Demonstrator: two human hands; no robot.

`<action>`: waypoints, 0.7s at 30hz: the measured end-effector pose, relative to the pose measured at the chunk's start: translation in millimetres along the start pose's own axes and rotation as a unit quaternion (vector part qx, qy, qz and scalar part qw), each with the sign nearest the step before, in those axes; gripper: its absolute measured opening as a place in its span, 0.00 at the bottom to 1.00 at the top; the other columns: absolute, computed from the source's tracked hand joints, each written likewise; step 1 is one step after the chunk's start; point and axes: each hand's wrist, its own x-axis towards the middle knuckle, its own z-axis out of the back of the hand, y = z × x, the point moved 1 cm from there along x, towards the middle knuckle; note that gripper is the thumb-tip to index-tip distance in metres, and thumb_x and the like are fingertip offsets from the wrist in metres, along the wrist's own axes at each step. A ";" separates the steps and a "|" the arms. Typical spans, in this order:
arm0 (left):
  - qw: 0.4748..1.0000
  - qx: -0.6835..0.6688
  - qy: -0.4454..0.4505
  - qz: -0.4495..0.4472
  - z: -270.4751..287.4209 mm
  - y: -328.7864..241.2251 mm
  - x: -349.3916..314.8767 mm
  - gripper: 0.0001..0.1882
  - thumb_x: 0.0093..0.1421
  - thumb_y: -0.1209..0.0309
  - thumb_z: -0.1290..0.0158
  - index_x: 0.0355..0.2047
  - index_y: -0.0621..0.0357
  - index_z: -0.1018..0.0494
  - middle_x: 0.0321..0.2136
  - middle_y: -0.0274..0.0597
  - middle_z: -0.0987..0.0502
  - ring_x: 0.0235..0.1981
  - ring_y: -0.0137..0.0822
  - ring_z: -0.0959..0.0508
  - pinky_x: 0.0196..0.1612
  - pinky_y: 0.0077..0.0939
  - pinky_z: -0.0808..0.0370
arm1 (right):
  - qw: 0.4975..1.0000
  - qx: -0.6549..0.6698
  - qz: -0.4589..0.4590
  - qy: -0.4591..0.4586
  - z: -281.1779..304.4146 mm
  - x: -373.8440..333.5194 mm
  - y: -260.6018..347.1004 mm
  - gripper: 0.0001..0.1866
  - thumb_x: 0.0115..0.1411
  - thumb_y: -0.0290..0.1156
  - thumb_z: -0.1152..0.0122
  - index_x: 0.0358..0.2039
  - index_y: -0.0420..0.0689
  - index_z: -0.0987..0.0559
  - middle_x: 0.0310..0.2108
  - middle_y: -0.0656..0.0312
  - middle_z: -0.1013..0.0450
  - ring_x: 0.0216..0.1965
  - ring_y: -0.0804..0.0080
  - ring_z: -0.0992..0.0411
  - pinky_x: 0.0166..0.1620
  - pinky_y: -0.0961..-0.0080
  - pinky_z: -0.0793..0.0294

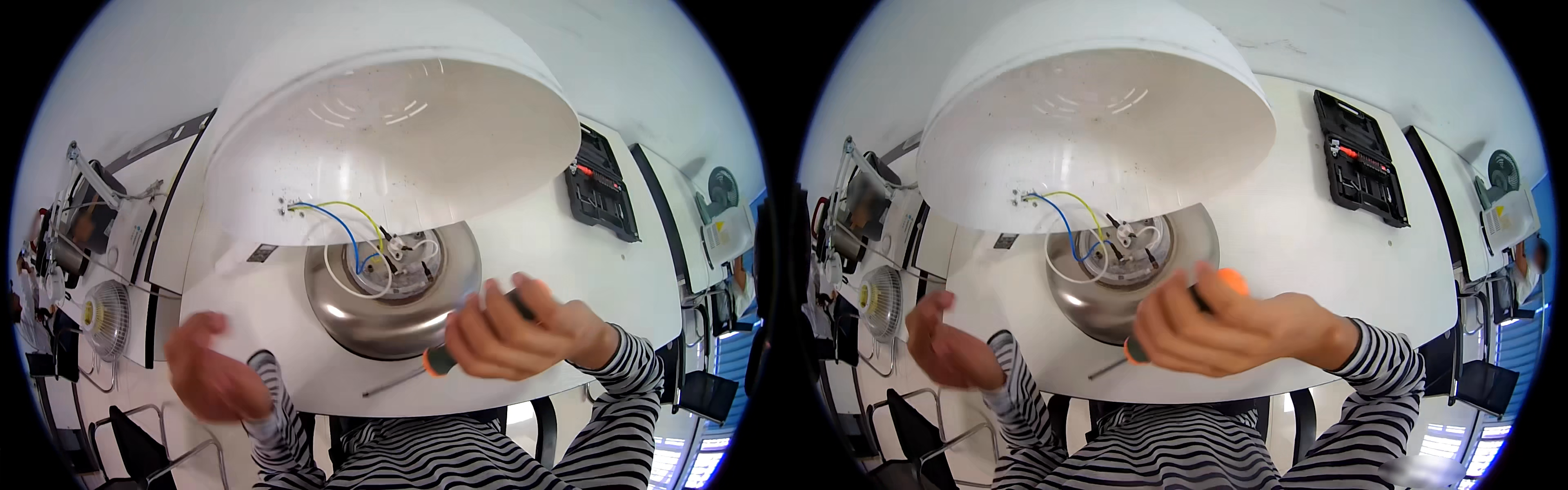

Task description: The person assembles a lamp by securing the lampshade to the base using a manual screwdriver and a cordless electric screwdriver. They repeatedly tighten and loosen screws while adjusting the shade and wires.

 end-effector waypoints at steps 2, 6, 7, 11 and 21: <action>0.957 -0.108 0.260 -0.067 -20.0 -44.1 21.0 0.15 0.50 0.62 0.45 0.31 0.63 0.27 0.34 0.50 0.27 0.33 0.44 0.25 0.37 0.35 0.28 | 0.998 0.046 0.028 -0.020 -1.2 4.8 10.5 0.10 0.58 0.35 0.57 0.31 0.46 0.28 0.31 0.66 0.32 0.37 0.73 0.32 0.42 0.76 0.31; 0.918 -0.174 0.325 -0.144 -88.0 -94.3 -0.7 0.10 0.47 0.72 0.43 0.29 0.64 0.27 0.34 0.46 0.29 0.35 0.43 0.26 0.33 0.30 0.24 | 0.973 0.073 0.220 -0.026 -5.9 -8.4 36.9 0.15 0.62 0.36 0.65 0.36 0.44 0.29 0.39 0.63 0.32 0.46 0.71 0.35 0.51 0.77 0.34; 0.922 -0.165 0.322 -0.139 -83.6 -92.1 -1.6 0.10 0.47 0.72 0.43 0.28 0.64 0.27 0.34 0.46 0.29 0.35 0.43 0.26 0.33 0.31 0.24 | 0.973 0.028 0.228 -0.010 -2.7 -10.3 39.3 0.16 0.63 0.36 0.67 0.38 0.43 0.29 0.41 0.62 0.33 0.48 0.71 0.36 0.52 0.77 0.35; 0.931 -0.156 0.304 -0.124 -71.3 -79.5 1.8 0.11 0.46 0.70 0.43 0.27 0.63 0.29 0.36 0.44 0.30 0.37 0.42 0.26 0.36 0.32 0.24 | 0.972 0.165 0.162 0.052 7.2 -1.7 21.8 0.19 0.64 0.37 0.71 0.44 0.42 0.32 0.43 0.62 0.33 0.49 0.73 0.37 0.53 0.80 0.35; 0.947 -0.097 0.274 -0.136 -12.9 -31.5 21.9 0.06 0.49 0.73 0.47 0.26 0.62 0.30 0.26 0.43 0.28 0.29 0.40 0.27 0.32 0.30 0.27 | 0.968 0.231 -0.001 0.101 17.5 -15.9 15.6 0.06 0.47 0.28 0.44 0.28 0.46 0.26 0.33 0.60 0.27 0.36 0.70 0.28 0.43 0.73 0.30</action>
